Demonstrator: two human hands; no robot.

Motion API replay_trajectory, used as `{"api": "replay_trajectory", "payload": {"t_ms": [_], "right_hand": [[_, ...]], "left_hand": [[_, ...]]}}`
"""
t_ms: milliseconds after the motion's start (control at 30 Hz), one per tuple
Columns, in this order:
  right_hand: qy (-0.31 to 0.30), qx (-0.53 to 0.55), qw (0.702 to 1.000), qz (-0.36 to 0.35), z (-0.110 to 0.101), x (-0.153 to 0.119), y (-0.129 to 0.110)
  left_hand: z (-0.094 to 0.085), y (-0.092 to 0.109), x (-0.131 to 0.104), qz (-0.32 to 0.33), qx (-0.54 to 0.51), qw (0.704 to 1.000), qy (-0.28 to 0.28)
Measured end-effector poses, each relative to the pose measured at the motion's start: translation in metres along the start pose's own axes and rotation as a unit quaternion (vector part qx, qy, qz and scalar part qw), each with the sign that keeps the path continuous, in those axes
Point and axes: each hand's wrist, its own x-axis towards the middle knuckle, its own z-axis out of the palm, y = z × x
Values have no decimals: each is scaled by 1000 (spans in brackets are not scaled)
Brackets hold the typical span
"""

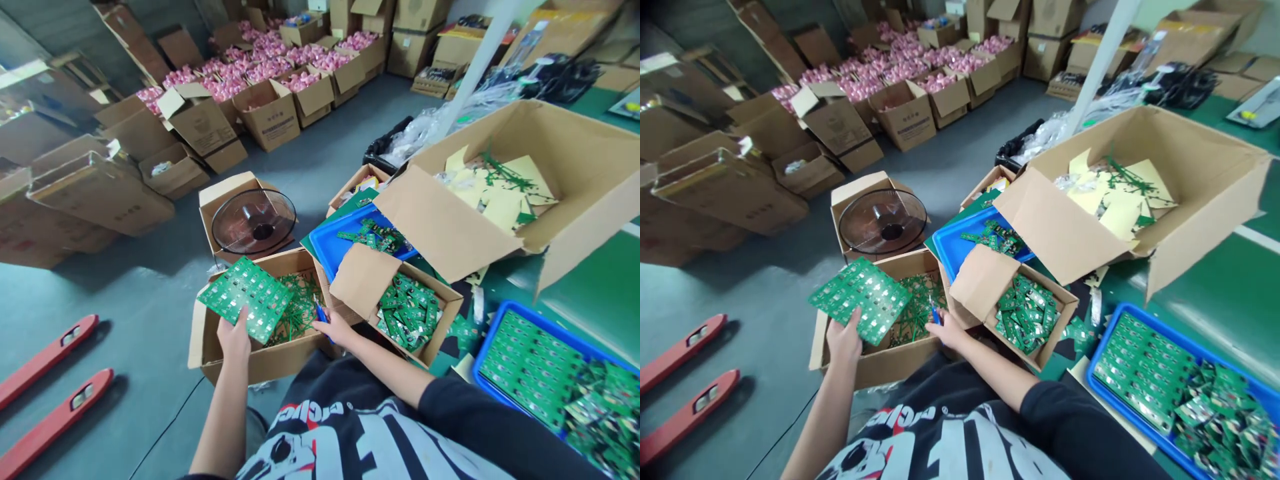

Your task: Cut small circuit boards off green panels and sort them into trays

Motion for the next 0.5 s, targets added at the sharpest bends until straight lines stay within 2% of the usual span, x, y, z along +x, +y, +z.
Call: {"api": "replay_trajectory", "payload": {"t_ms": [67, 133, 300, 400, 500], "right_hand": [[14, 76, 997, 6, 10, -1, -3], [29, 141, 990, -2, 21, -4, -8], [77, 202, 974, -61, 38, -7, -21], [115, 207, 970, -56, 38, -7, -28], [98, 176, 977, -73, 30, -10, -37]], "left_hand": [[12, 5, -14, -71, -135, 988, -15], [22, 12, -29, -126, -223, 965, -50], [36, 25, -55, -161, -291, 930, -156], [26, 22, -50, -164, -280, 922, -211], [-9, 15, -22, -173, -244, 908, -293]]}}
